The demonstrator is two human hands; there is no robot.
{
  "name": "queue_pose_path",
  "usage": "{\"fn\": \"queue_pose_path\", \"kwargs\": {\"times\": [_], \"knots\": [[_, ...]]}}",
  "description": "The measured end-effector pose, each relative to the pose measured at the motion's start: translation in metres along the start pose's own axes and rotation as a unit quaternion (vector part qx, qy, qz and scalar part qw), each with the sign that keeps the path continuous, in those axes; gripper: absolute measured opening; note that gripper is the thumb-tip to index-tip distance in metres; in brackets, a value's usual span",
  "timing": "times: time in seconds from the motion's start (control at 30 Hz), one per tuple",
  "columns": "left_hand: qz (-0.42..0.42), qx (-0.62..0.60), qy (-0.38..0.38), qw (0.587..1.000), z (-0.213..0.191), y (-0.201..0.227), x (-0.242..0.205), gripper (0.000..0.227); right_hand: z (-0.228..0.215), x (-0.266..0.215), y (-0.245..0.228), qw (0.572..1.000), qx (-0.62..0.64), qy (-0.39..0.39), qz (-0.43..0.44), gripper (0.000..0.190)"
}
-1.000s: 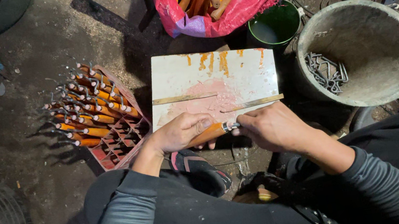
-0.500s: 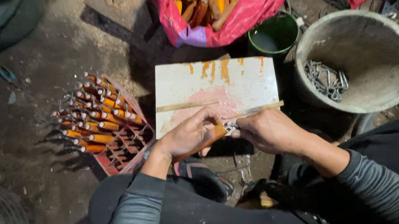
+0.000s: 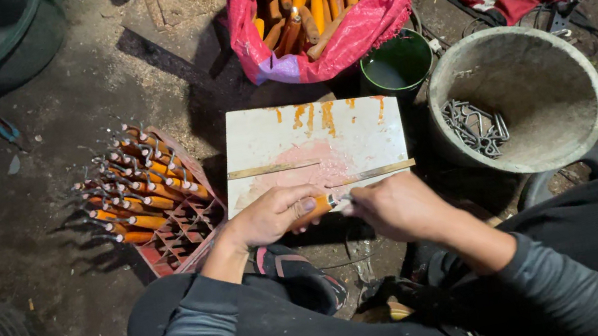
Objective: The person sits on the floor and repeatedly inserts metal mortar shells into orange cylindrical casings. They pick up a casing, insert a shell, and place the assembled unit into a red crate. The person also scrapes a pinkish substance on a white board using a metal tool.
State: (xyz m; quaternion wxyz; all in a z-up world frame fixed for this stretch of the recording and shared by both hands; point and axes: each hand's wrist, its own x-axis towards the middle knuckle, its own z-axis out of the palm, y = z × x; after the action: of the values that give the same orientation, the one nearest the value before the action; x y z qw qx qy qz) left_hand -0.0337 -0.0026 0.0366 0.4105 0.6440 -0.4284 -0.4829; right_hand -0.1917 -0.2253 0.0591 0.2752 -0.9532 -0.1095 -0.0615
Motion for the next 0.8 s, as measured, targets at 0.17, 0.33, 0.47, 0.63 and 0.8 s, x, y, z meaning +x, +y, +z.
{"fn": "queue_pose_path", "kwargs": {"times": [0.17,0.33,0.47,0.63,0.8], "knots": [[-0.024,-0.013,-0.011,1.0,0.002,-0.007,0.005,0.039,0.019,0.0,0.004,0.997,0.067,-0.023,0.035,0.02],[-0.063,-0.054,-0.02,0.996,-0.011,-0.02,0.009,0.046,0.022,-0.001,0.03,0.989,0.118,-0.05,0.078,0.026],[-0.111,-0.075,-0.032,0.99,-0.026,-0.041,0.011,0.045,0.034,0.001,0.051,0.972,0.146,-0.098,0.159,0.037],[-0.195,0.0,-0.032,0.98,-0.044,-0.085,0.004,0.038,0.063,0.001,0.086,0.932,0.261,-0.105,0.227,0.042],[-0.123,0.32,0.12,0.932,-0.075,-0.106,-0.021,0.03,0.097,-0.007,0.127,0.894,0.158,-0.112,0.404,0.049]]}}
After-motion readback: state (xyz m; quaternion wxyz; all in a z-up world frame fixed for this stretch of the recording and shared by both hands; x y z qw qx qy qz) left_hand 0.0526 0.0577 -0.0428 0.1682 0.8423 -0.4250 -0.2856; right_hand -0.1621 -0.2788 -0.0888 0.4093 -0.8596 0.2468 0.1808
